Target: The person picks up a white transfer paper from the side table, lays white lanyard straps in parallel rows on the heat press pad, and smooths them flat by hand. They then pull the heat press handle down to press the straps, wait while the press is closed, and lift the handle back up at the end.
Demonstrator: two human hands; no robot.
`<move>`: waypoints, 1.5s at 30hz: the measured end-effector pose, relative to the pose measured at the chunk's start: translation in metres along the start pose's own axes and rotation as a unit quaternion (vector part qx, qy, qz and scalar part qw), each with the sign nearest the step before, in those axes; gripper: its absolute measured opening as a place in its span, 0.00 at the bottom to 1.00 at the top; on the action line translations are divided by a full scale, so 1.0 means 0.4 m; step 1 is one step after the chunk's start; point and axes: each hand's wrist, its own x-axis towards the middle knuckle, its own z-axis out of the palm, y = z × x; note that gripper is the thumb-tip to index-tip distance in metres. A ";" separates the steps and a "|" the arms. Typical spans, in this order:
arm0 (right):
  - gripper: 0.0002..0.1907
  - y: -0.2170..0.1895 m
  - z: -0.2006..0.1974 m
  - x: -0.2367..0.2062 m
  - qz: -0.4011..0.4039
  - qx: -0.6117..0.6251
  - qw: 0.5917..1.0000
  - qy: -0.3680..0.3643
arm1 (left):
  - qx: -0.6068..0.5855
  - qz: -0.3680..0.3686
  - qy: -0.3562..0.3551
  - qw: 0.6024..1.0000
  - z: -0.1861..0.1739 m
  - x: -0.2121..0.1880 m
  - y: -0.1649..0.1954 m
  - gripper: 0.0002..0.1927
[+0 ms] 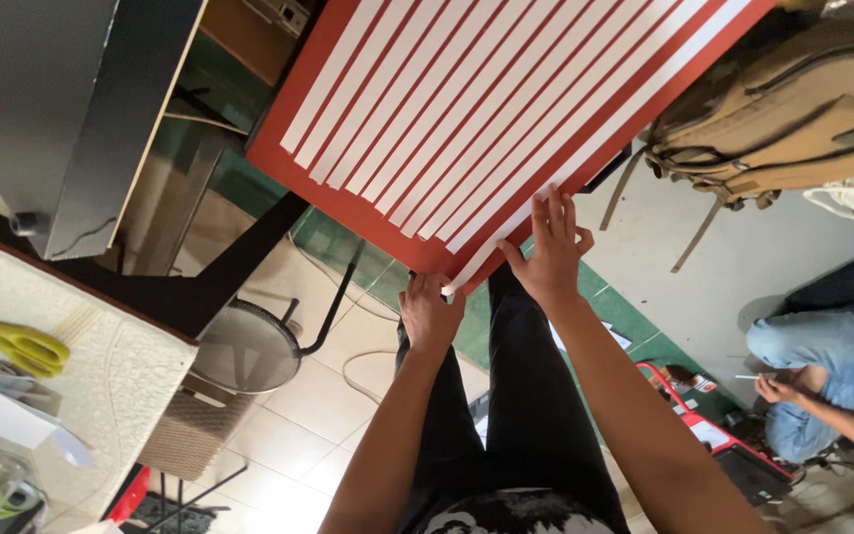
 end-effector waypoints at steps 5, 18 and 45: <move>0.50 0.002 -0.001 0.000 0.015 0.008 1.000 -0.021 | -0.002 0.031 0.028 0.999 -0.019 -0.006 -0.018 0.15; 0.19 0.101 -0.085 0.067 0.079 0.159 0.968 0.176 | 0.002 0.105 0.119 0.987 -0.033 0.085 0.008 0.05; 0.34 0.180 -0.089 0.292 0.093 -0.012 0.995 0.027 | 0.359 -0.228 -0.263 0.866 -0.144 -0.169 -0.333 0.17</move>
